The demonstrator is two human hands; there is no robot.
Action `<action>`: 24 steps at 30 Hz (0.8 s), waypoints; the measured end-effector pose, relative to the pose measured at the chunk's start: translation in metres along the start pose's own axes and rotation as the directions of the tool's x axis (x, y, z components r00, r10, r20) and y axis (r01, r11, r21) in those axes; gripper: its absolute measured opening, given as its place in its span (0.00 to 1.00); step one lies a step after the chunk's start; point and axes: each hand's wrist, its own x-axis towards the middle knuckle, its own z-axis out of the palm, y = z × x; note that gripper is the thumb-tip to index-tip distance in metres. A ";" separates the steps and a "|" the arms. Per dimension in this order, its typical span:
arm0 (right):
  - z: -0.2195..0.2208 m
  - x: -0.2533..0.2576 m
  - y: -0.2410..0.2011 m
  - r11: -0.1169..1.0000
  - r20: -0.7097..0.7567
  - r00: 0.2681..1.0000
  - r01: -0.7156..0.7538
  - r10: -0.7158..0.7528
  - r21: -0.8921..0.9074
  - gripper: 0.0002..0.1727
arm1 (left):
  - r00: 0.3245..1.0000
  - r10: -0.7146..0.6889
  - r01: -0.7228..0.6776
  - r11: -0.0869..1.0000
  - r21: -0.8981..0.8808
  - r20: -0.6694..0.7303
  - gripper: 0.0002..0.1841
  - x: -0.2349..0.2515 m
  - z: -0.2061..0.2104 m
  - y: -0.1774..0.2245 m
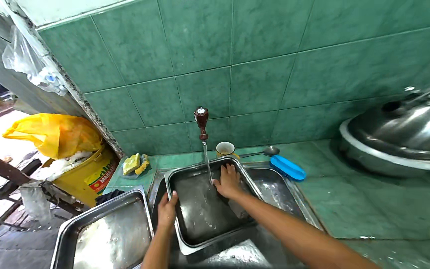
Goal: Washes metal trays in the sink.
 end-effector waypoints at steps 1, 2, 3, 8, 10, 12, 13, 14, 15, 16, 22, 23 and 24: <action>0.010 -0.003 -0.004 0.999 -0.026 0.999 -0.023 0.023 -0.022 0.55 | 0.999 -0.042 0.043 0.998 -0.045 0.003 0.22 -0.007 0.011 -0.007; 0.021 -0.005 -0.009 0.999 -0.065 0.998 -0.023 0.021 -0.031 0.60 | 0.997 -0.080 0.081 0.992 -0.096 0.010 0.23 -0.013 0.024 -0.013; 0.032 -0.008 -0.016 0.999 -0.103 0.995 0.009 -0.013 -0.031 0.61 | 0.994 -0.108 0.109 0.981 -0.158 0.015 0.22 -0.017 0.037 -0.018; 0.070 -0.038 -0.021 0.811 0.101 0.817 0.576 -0.568 -0.102 0.35 | 1.000 -0.024 0.023 0.959 -0.282 -0.001 0.18 -0.011 0.058 -0.021; 0.067 -0.032 0.003 0.638 0.135 0.643 0.765 -0.754 -0.087 0.32 | 0.998 0.041 -0.053 0.967 -0.248 -0.052 0.16 -0.007 0.046 -0.009; 0.050 -0.022 0.033 0.637 0.128 0.649 0.761 -0.750 -0.122 0.33 | 0.994 0.069 -0.085 0.977 -0.194 -0.085 0.18 -0.006 0.028 0.000; 0.042 -0.017 0.046 0.697 0.084 0.714 0.698 -0.695 -0.167 0.34 | 0.992 0.084 -0.100 0.978 -0.183 -0.092 0.18 -0.003 0.021 0.001; 0.036 -0.010 0.056 0.771 -0.012 0.786 0.604 -0.619 -0.204 0.36 | 0.991 0.091 -0.107 0.977 -0.182 -0.099 0.18 -0.001 0.016 0.002; 0.035 -0.003 0.061 0.836 -0.144 0.831 0.503 -0.538 -0.219 0.39 | 0.991 0.089 -0.108 0.976 -0.187 -0.104 0.17 0.000 0.015 0.003; 0.036 0.004 0.060 0.892 -0.274 0.852 0.398 -0.446 -0.214 0.42 | 0.991 0.080 -0.099 0.975 -0.198 -0.105 0.17 0.000 0.017 0.003; 0.057 -0.010 -0.008 0.917 -0.263 0.880 0.392 -0.396 -0.067 0.42 | 0.998 0.049 -0.057 0.963 -0.263 -0.035 0.18 -0.007 0.054 0.005; 0.059 -0.021 -0.012 0.869 -0.130 0.859 0.492 -0.495 -0.056 0.39 | 0.998 0.052 -0.060 0.958 -0.280 -0.038 0.18 -0.006 0.056 0.005; 0.059 -0.031 -0.012 0.806 0.021 0.807 0.591 -0.591 -0.046 0.36 | 0.997 0.054 -0.066 0.954 -0.291 -0.049 0.18 -0.004 0.055 0.005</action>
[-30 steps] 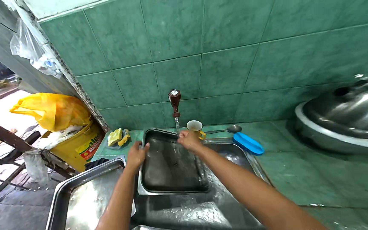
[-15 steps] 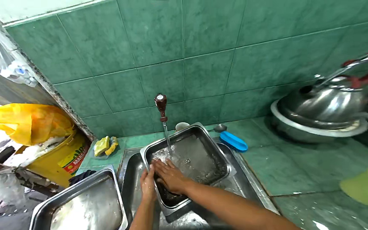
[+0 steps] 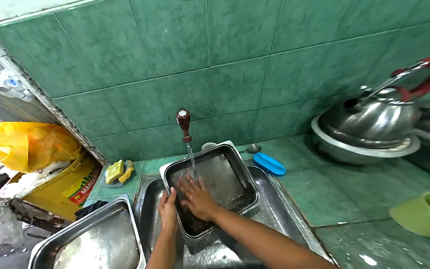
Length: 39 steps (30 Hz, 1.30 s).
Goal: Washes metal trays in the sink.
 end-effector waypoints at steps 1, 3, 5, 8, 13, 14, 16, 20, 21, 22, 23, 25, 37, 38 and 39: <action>-0.002 -0.009 -0.002 0.994 0.130 0.986 0.106 -0.107 0.015 0.35 | 1.000 0.011 -0.011 1.000 -0.004 -0.018 0.17 0.004 -0.004 -0.001; -0.013 -0.028 0.004 0.982 0.303 0.934 0.172 -0.188 0.079 0.32 | 0.998 0.029 -0.028 1.000 0.011 -0.057 0.19 0.011 -0.017 -0.001; -0.033 -0.048 0.026 0.995 0.324 0.941 0.099 -0.100 0.019 0.31 | 0.995 0.049 -0.047 0.999 0.020 -0.088 0.20 0.016 -0.030 0.000; -0.076 -0.068 0.066 0.963 -0.003 0.993 -0.117 0.120 -0.244 0.51 | 0.993 0.049 -0.049 0.999 0.001 -0.109 0.19 0.018 -0.042 -0.005; -0.170 -0.063 0.089 0.904 -0.172 0.889 -0.427 0.425 0.027 0.65 | 0.992 -0.123 0.119 0.984 -0.133 -0.023 0.23 0.016 -0.038 -0.029; -0.184 -0.060 0.088 0.876 -0.109 0.874 -0.456 0.474 0.156 0.57 | 0.983 -0.181 0.184 0.964 -0.191 0.031 0.23 0.015 -0.034 -0.035; -0.210 -0.058 0.077 0.750 0.081 0.844 -0.512 0.530 0.418 0.38 | 0.941 -0.311 0.337 0.898 -0.283 0.134 0.23 0.005 -0.022 -0.042; -0.237 -0.069 0.060 0.558 0.349 0.800 -0.593 0.488 0.580 0.24 | 0.771 -0.556 0.622 0.760 -0.185 0.310 0.27 -0.015 -0.021 -0.053; -0.235 -0.075 0.066 0.548 0.371 0.787 -0.613 0.494 0.569 0.23 | 0.730 -0.598 0.667 0.730 -0.151 0.332 0.26 -0.021 -0.024 -0.049; -0.229 -0.083 0.073 0.550 0.390 0.775 -0.629 0.497 0.549 0.22 | 0.700 -0.626 0.695 0.709 -0.122 0.345 0.24 -0.026 -0.029 -0.042; -0.220 -0.093 0.082 0.550 0.410 0.765 -0.643 0.497 0.533 0.22 | 0.687 -0.636 0.700 0.710 -0.084 0.352 0.21 -0.029 -0.036 -0.034; -0.190 -0.113 0.101 0.520 0.450 0.745 -0.667 0.492 0.534 0.23 | 0.716 -0.617 0.647 0.762 0.021 0.326 0.14 -0.030 -0.051 -0.018; -0.026 -0.064 0.075 0.077 0.489 0.622 -0.662 0.611 0.746 0.27 | 0.928 -0.288 0.162 0.883 0.440 0.237 0.18 0.011 -0.092 0.095; -0.026 -0.057 0.073 0.124 0.463 0.606 -0.683 0.647 0.720 0.28 | 0.927 -0.299 0.178 0.882 0.436 0.226 0.17 0.014 -0.095 0.095; -0.029 -0.052 0.071 0.193 0.435 0.608 -0.701 0.664 0.686 0.29 | 0.926 -0.310 0.193 0.878 0.438 0.214 0.16 0.016 -0.099 0.092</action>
